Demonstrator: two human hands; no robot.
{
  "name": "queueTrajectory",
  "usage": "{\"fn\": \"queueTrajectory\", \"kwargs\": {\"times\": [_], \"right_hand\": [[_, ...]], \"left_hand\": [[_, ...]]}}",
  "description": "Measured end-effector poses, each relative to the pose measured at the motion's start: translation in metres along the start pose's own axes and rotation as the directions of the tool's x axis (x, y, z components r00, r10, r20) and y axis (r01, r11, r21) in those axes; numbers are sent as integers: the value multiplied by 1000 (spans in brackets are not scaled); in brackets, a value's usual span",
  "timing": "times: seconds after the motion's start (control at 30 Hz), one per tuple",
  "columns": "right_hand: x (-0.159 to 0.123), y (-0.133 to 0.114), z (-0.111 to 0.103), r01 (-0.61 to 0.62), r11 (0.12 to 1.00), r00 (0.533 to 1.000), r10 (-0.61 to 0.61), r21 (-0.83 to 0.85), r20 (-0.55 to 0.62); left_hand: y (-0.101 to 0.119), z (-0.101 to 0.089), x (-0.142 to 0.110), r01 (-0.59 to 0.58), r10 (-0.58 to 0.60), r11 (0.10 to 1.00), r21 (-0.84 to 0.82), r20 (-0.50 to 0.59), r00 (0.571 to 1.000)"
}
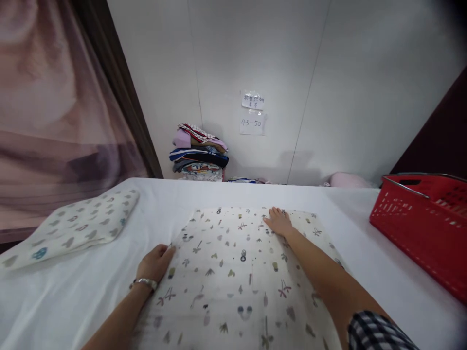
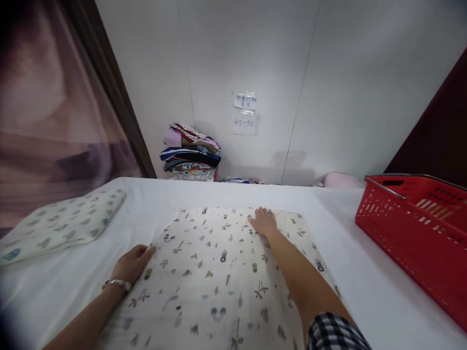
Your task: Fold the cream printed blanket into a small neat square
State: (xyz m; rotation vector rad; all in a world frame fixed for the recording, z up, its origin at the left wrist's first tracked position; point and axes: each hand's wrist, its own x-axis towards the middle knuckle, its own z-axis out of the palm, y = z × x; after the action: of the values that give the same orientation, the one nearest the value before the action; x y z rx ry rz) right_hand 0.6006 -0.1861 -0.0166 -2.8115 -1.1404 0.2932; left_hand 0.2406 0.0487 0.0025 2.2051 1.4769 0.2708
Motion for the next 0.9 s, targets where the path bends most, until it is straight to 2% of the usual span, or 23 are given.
{"fn": "queueTrajectory", "kwargs": {"times": [0.1, 0.2, 0.27, 0.37, 0.43, 0.53, 0.63, 0.77, 0.83, 0.9], "right_hand": [[0, -18, -3, 21, 1000, 1000, -21, -15, -11], [1, -53, -4, 175, 984, 983, -176, -23, -50], [5, -77, -2, 259, 966, 965, -259, -16, -33], [15, -98, 3, 252, 968, 967, -252, 7, 46], [20, -101, 5, 230, 973, 970, -230, 15, 75], [16, -101, 9, 213, 977, 975, -214, 16, 58], [1, -103, 12, 235, 972, 972, -235, 21, 16], [-25, -113, 7, 201, 979, 978, -203, 41, 54], [-47, -117, 2, 206, 977, 978, -207, 52, 19], [-82, -117, 1, 289, 954, 957, -290, 73, -4]], "left_hand": [[-3, 2, 2, -11, 11, 1000, -8, 3, 1000], [-5, 5, 3, -24, 24, 1000, -18, -10, 1000], [-6, 6, 2, -23, 23, 1000, -21, -20, 1000], [-7, 8, 1, -25, 24, 999, -28, -31, 999], [-7, 9, 1, -29, 28, 999, -24, -39, 999], [-6, 10, 2, -19, 18, 1000, -18, -46, 999], [-5, 11, 2, -12, 11, 1000, -20, -43, 999], [-3, 10, 1, -23, 23, 1000, -11, -41, 999], [-3, 9, 1, -28, 28, 1000, -8, -36, 999], [-3, 9, 2, -41, 40, 999, -3, -35, 999]]}}
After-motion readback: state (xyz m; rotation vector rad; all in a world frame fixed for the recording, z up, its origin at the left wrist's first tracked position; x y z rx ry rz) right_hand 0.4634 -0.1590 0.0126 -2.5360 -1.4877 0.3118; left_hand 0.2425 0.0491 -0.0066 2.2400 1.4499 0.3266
